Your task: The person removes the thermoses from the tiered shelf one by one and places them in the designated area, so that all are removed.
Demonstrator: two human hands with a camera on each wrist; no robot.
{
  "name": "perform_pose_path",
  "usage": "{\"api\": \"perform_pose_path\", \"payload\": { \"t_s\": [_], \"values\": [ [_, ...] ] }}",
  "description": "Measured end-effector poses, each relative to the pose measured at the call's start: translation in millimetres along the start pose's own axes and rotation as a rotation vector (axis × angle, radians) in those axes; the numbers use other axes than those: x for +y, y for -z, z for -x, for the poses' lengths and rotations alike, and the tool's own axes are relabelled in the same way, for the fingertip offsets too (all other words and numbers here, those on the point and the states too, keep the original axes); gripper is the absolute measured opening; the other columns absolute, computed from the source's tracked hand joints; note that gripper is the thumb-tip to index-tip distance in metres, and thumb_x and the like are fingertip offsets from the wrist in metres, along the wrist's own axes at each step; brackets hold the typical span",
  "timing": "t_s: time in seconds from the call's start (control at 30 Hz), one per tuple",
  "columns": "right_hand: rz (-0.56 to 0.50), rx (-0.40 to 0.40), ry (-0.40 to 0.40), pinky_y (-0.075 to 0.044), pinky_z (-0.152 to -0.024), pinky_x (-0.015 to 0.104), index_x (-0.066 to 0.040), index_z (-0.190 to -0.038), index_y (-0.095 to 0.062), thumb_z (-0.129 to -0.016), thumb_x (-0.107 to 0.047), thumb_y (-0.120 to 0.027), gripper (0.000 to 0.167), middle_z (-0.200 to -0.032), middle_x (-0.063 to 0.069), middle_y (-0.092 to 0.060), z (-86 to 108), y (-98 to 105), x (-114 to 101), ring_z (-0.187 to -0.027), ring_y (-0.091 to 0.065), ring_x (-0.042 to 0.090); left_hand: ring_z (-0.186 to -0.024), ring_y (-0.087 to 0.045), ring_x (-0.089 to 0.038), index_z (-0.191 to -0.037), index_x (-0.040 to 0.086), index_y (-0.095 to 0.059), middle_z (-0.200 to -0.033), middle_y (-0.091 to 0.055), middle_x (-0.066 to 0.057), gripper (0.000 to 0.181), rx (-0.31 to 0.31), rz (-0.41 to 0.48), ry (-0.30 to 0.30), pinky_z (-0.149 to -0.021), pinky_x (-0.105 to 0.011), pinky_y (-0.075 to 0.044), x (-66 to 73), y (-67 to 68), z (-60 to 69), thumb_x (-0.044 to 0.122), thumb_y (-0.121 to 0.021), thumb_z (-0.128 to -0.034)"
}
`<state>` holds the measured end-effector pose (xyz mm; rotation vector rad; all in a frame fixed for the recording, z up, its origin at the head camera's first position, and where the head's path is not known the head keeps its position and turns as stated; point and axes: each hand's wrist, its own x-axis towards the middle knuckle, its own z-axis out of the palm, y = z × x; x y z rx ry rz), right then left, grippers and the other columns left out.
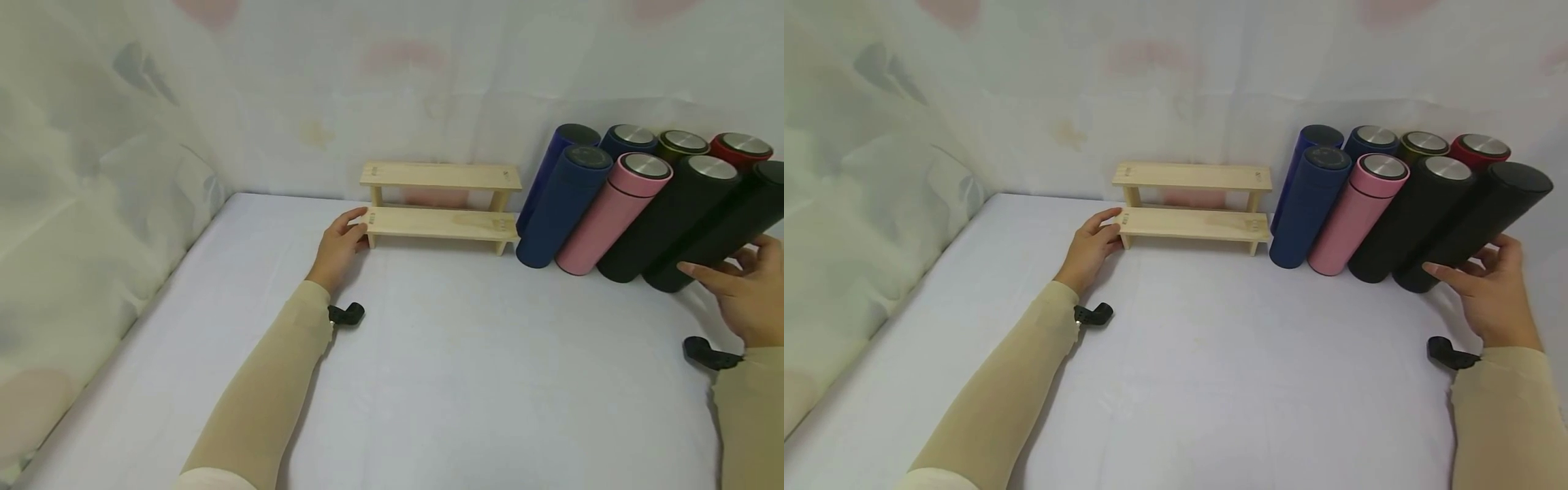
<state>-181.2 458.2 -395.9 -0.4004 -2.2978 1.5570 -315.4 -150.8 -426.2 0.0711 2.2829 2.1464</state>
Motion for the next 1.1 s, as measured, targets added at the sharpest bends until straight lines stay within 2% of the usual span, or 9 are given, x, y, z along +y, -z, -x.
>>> {"api": "perform_pose_path", "payload": {
  "t_s": [0.2,0.4,0.53,0.63,0.77,0.87,0.97,1.03,1.1],
  "values": [
    [0.125,-0.015,-0.003,-0.046,-0.081,0.004,-0.042,-0.164,-0.020,-0.104,-0.015,-0.077,0.087,-0.126,-0.021,-0.041,-1.8,-5,-3,-0.109,-0.050,0.000,-0.126,-0.066,-0.028,-0.158,0.022,-0.059,-0.145,-0.061,-0.016,0.044,0.000,-0.004,0.004,-0.108,-0.038,-0.055,-1.2,2.2,-1.7,0.025,-0.059,-0.1143],
    [0.156,-0.014,-0.018,-0.046,-0.092,0.006,-0.044,-0.164,-0.018,-0.105,-0.021,-0.076,0.086,-0.127,-0.024,-0.040,0.0,-6,-6,-0.113,-0.048,0.002,-0.126,-0.066,-0.029,-0.159,0.020,-0.058,-0.146,-0.061,-0.018,0.044,-0.003,-0.010,0.001,-0.108,-0.039,-0.054,0.0,1.7,-1.8,0.025,-0.059,-0.1147],
    [0.154,0.008,-0.036,-0.040,-0.109,0.014,-0.044,-0.166,-0.019,-0.106,-0.025,-0.075,0.084,-0.138,-0.020,-0.042,3.4,-6,-11,-0.116,-0.045,0.003,-0.126,-0.066,-0.028,-0.158,0.022,-0.059,-0.146,-0.061,-0.017,0.043,-0.001,-0.004,0.009,-0.107,-0.037,-0.055,-2.4,0.9,-3.5,0.025,-0.059,-0.1145],
    [0.130,0.070,-0.034,-0.040,-0.111,0.016,-0.041,-0.169,-0.024,-0.106,-0.023,-0.075,0.083,-0.144,-0.016,-0.044,4.6,-7,-18,-0.117,-0.047,0.002,-0.125,-0.066,-0.027,-0.157,0.023,-0.060,-0.146,-0.061,-0.015,0.042,0.007,0.001,0.011,-0.106,-0.036,-0.056,-3.5,0.6,-4.3,0.024,-0.059,-0.1142],
    [-0.020,0.199,-0.013,-0.049,-0.093,0.010,-0.033,-0.167,-0.041,-0.105,-0.012,-0.076,0.074,-0.140,-0.014,-0.052,4.3,-6,-27,-0.114,-0.055,0.000,-0.125,-0.066,-0.028,-0.156,0.023,-0.060,-0.146,-0.061,-0.015,0.042,0.003,0.004,0.011,-0.105,-0.035,-0.056,-5.1,1.6,-4.1,0.024,-0.059,-0.1141],
    [-0.126,0.283,0.008,-0.048,-0.104,0.017,-0.030,-0.162,-0.050,-0.105,-0.013,-0.076,0.065,-0.143,-0.010,-0.056,4.2,-4,-33,-0.114,-0.059,0.001,-0.125,-0.067,-0.029,-0.157,0.021,-0.060,-0.146,-0.061,-0.017,0.043,-0.005,0.009,0.004,-0.105,-0.036,-0.056,-6.2,2.6,-4.6,0.023,-0.059,-0.1142],
    [-0.113,0.344,0.058,-0.033,-0.122,0.029,-0.029,-0.161,-0.052,-0.109,-0.019,-0.071,0.056,-0.150,-0.008,-0.055,2.3,0,-37,-0.126,-0.056,0.005,-0.125,-0.067,-0.028,-0.157,0.020,-0.059,-0.146,-0.060,-0.017,0.043,-0.010,0.011,-0.007,-0.105,-0.036,-0.056,-6.0,3.3,-5.5,0.022,-0.058,-0.1144],
    [-0.113,0.376,0.115,-0.027,-0.126,0.034,-0.025,-0.159,-0.056,-0.111,-0.018,-0.068,0.050,-0.153,-0.004,-0.056,-3.8,3,-40,-0.133,-0.054,0.009,-0.125,-0.067,-0.029,-0.157,0.020,-0.059,-0.146,-0.060,-0.017,0.043,-0.010,0.017,-0.009,-0.105,-0.036,-0.056,-5.9,3.1,-6.0,0.022,-0.058,-0.1143],
    [-0.163,0.405,0.173,-0.035,-0.123,0.034,-0.018,-0.156,-0.060,-0.112,-0.012,-0.064,0.044,-0.153,0.000,-0.057,-10.9,5,-41,-0.139,-0.052,0.014,-0.125,-0.066,-0.029,-0.158,0.020,-0.059,-0.146,-0.060,-0.018,0.044,-0.010,0.018,-0.004,-0.105,-0.037,-0.056,-5.8,2.6,-6.0,0.021,-0.058,-0.1142]
  ]
}}
